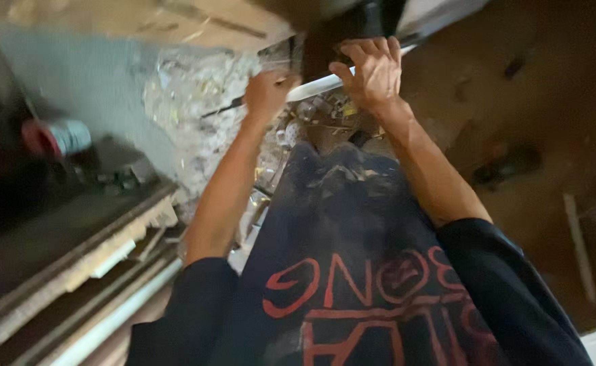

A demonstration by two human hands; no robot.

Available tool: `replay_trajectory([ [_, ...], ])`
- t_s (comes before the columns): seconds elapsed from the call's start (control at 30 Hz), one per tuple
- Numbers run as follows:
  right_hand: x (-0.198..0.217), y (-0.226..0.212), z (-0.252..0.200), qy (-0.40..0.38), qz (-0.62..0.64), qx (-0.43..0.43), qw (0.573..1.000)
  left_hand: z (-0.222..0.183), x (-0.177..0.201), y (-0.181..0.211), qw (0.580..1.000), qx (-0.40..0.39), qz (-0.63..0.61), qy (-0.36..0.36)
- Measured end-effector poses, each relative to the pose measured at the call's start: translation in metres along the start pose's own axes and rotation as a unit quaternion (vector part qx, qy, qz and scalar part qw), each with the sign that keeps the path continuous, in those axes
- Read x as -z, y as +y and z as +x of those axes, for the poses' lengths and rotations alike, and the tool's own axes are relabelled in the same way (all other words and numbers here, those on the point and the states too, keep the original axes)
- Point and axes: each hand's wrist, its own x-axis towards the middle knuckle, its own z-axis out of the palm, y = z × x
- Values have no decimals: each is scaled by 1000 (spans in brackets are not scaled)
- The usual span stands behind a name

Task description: The person uses a hammer to tap a long black trim strip into place along the edge of a white cabinet. They repeatedly adjust and reposition the trim strip to align it with the cabinet edge, then hammer it into place.

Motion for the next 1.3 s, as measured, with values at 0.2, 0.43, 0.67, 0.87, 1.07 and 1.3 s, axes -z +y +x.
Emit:
replay_trajectory([
  [0.2, -22, 7, 40, -133, -218, 18, 967, 10, -12, 33, 988, 146, -23, -41],
  [0.43, 22, -7, 53, -292, -17, -138, 946, 24, -27, 41, 991, 113, -3, -73],
  [0.67, 2, -22, 41, -207, 64, -1, 976, -9, 26, -31, 985, 124, -40, -111],
  [0.87, -53, -76, 51, -210, 5, 29, 977, -13, 35, -79, 981, 128, -51, -139],
  [1.07, -56, -131, 65, -206, 15, -12, 978, -5, 40, -81, 993, 60, -54, -84],
  [1.3, -51, -137, 67, -214, 20, -64, 975, 4, 41, -58, 990, 70, 61, -105],
])
